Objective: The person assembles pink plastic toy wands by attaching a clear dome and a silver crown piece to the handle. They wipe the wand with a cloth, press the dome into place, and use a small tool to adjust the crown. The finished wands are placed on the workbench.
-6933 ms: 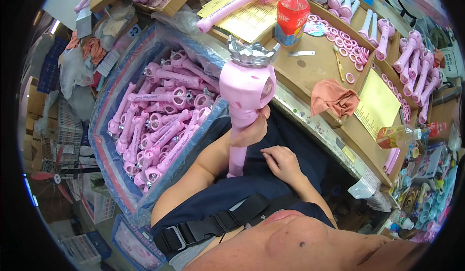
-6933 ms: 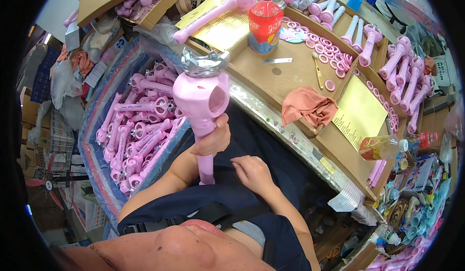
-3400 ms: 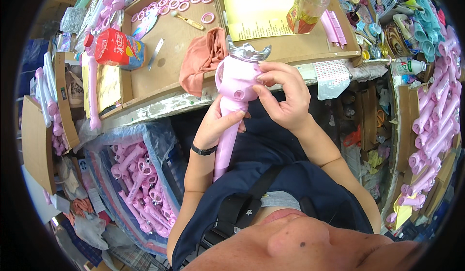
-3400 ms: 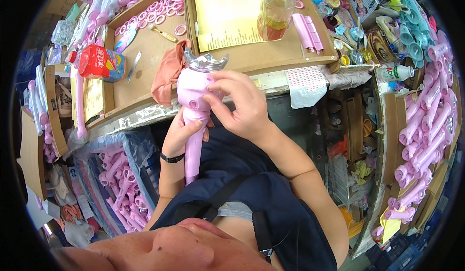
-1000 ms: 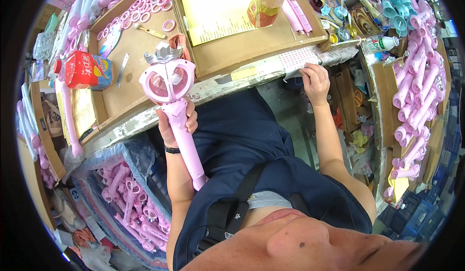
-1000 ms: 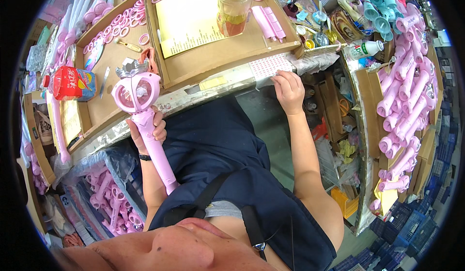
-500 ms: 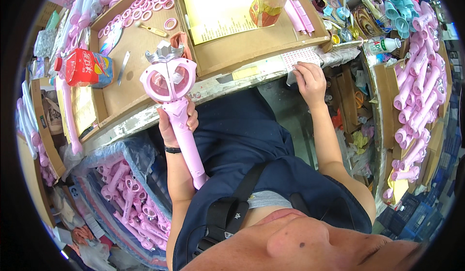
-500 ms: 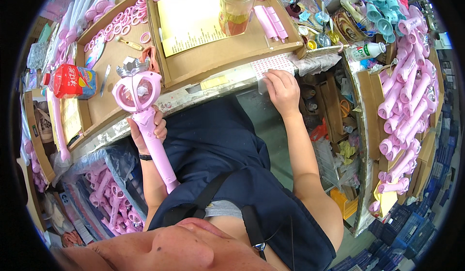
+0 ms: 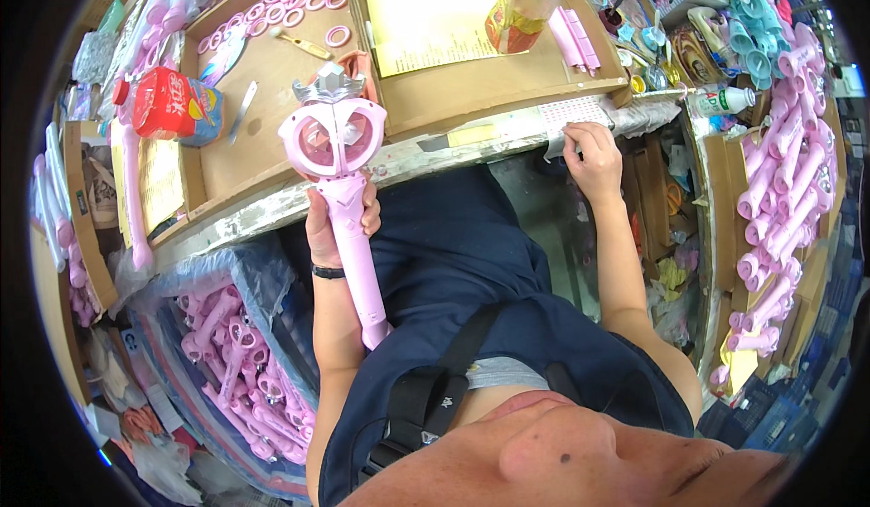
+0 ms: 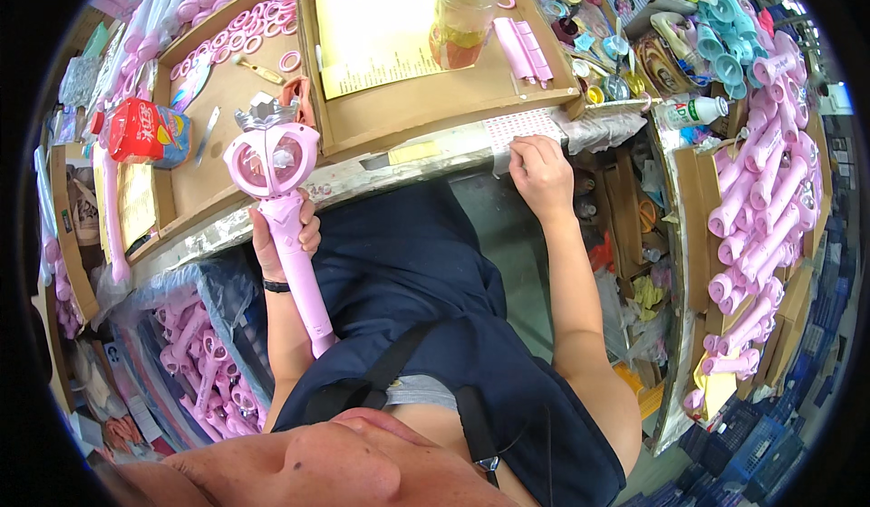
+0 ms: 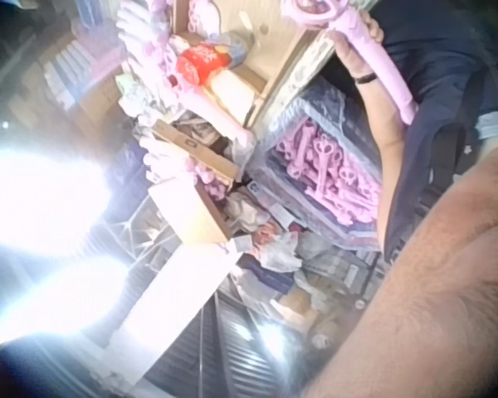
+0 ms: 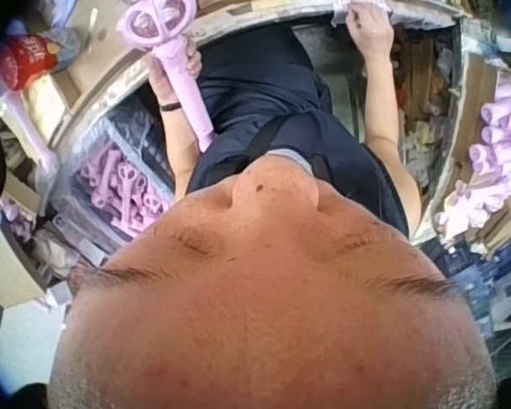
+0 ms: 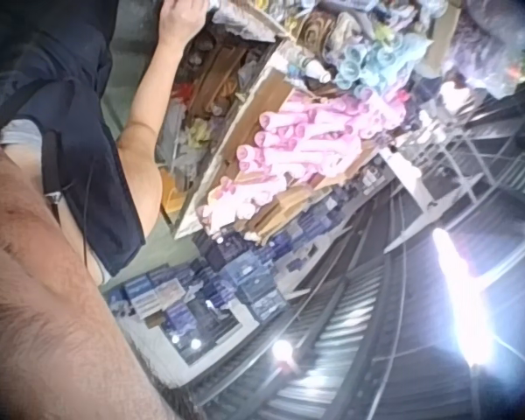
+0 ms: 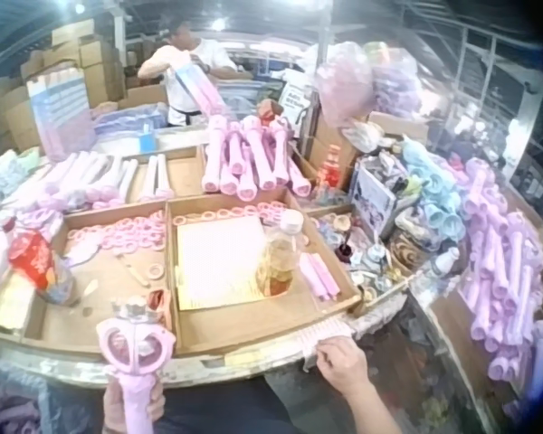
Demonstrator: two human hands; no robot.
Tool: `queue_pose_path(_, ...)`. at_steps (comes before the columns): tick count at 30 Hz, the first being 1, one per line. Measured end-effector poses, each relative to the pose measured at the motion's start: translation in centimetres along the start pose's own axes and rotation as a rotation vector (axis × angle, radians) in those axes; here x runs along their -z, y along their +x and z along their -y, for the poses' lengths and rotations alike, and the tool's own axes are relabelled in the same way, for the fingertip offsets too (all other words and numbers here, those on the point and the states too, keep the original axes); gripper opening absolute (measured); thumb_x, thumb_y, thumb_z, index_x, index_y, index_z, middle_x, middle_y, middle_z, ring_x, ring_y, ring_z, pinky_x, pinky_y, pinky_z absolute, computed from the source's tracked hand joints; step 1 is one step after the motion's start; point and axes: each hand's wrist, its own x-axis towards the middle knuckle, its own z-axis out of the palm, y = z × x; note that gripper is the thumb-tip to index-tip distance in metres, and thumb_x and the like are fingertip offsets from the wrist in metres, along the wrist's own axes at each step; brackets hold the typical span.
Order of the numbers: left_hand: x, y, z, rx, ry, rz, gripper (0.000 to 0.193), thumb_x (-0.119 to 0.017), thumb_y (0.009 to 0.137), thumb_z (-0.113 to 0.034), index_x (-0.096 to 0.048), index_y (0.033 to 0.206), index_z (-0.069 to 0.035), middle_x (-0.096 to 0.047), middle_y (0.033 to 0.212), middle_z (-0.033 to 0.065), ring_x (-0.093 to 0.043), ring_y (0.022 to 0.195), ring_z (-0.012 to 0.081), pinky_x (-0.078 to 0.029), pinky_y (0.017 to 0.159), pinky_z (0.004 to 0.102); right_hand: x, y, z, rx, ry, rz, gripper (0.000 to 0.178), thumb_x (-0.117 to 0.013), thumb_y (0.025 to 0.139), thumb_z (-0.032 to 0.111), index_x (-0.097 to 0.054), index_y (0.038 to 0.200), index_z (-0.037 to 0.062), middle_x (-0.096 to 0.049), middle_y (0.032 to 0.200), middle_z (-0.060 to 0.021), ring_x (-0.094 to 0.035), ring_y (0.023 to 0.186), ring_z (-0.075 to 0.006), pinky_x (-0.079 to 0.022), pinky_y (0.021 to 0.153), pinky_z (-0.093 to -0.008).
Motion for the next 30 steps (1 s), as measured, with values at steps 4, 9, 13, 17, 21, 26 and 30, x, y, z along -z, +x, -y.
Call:
queue_pose_path(4,-0.3,-0.5,-0.1,-0.043,0.086,-0.141,0.072,-0.054,0.084,-0.059,-0.045,0.121,0.003,-0.054,0.095,0.0125,-0.051,0.066,0.0170,-0.042,0.051,0.0250,-0.2,-0.3,0.8,-0.152,0.035,-0.064,0.017,-0.066,0.071,-0.001,-0.062,0.087,0.0041,-0.064,0.092,-0.0107,-0.061,0.085,-0.0281,-0.050,0.076,-0.0358)
queue_pose_path(9,-1.1,-0.5,-0.6,-0.061,0.176,-0.124,0.062,-0.046,0.088,-0.053,-0.052,0.109,0.005,-0.059,0.086,0.0200,-0.060,0.058,0.0233,-0.050,0.049,0.0287,-0.2,0.9,4.4,-0.412,0.229,-0.306,0.012,-0.062,0.078,-0.003,-0.060,0.089,0.0007,-0.056,0.102,-0.0121,-0.056,0.088,-0.0233,-0.046,0.081,-0.0331)
queue_pose_path(13,-2.1,-0.2,0.3,0.041,-0.031,0.157,0.075,-0.042,0.088,-0.058,-0.046,0.117,0.011,-0.060,0.080,0.0245,-0.059,0.047,0.0241,-0.048,0.039,0.0283,-0.6,3.2,9.2,-0.329,0.658,-0.342,0.014,-0.060,0.078,-0.007,-0.058,0.090,0.0002,-0.052,0.103,-0.0120,-0.052,0.093,-0.0203,-0.044,0.083,-0.0286)
queue_pose_path(17,-2.6,-0.2,1.7,0.220,-0.382,0.396,0.091,-0.043,0.080,-0.072,-0.043,0.116,0.011,-0.055,0.073,0.0209,-0.055,0.044,0.0247,-0.046,0.035,0.0317,-0.1,5.5,13.6,-0.145,0.969,-0.274,0.016,-0.063,0.077,-0.005,-0.058,0.091,0.0013,-0.051,0.100,-0.0122,-0.053,0.088,-0.0190,-0.045,0.079,-0.0283)
queue_pose_path(21,-2.0,0.3,2.4,0.402,-0.530,0.586,0.092,-0.048,0.076,-0.074,-0.041,0.116,0.009,-0.053,0.071,0.0196,-0.054,0.043,0.0273,-0.047,0.036,0.0353,0.2,7.0,16.2,-0.062,1.115,-0.263,0.015,-0.065,0.077,-0.002,-0.060,0.090,0.0023,-0.052,0.099,-0.0114,-0.053,0.087,-0.0186,-0.045,0.076,-0.0274)
queue_pose_path(26,-2.1,-0.1,3.1,0.422,-0.510,0.542,0.091,-0.045,0.078,-0.073,-0.040,0.115,0.010,-0.054,0.069,0.0208,-0.054,0.041,0.0275,-0.047,0.036,0.0351,0.6,7.7,17.6,0.026,0.973,-0.323,0.018,-0.068,0.074,0.000,-0.061,0.089,0.0070,-0.055,0.098,-0.0085,-0.056,0.084,-0.0203,-0.047,0.073,-0.0278)
queue_pose_path(30,-2.8,-0.4,3.1,0.433,-0.488,0.465,0.092,-0.042,0.078,-0.074,-0.041,0.112,0.012,-0.055,0.066,0.0211,-0.052,0.038,0.0263,-0.046,0.034,0.0335,0.7,7.9,17.9,0.153,0.906,-0.332,0.022,-0.070,0.072,0.002,-0.062,0.091,0.0083,-0.057,0.097,-0.0068,-0.059,0.081,-0.0219,-0.047,0.070,-0.0301)
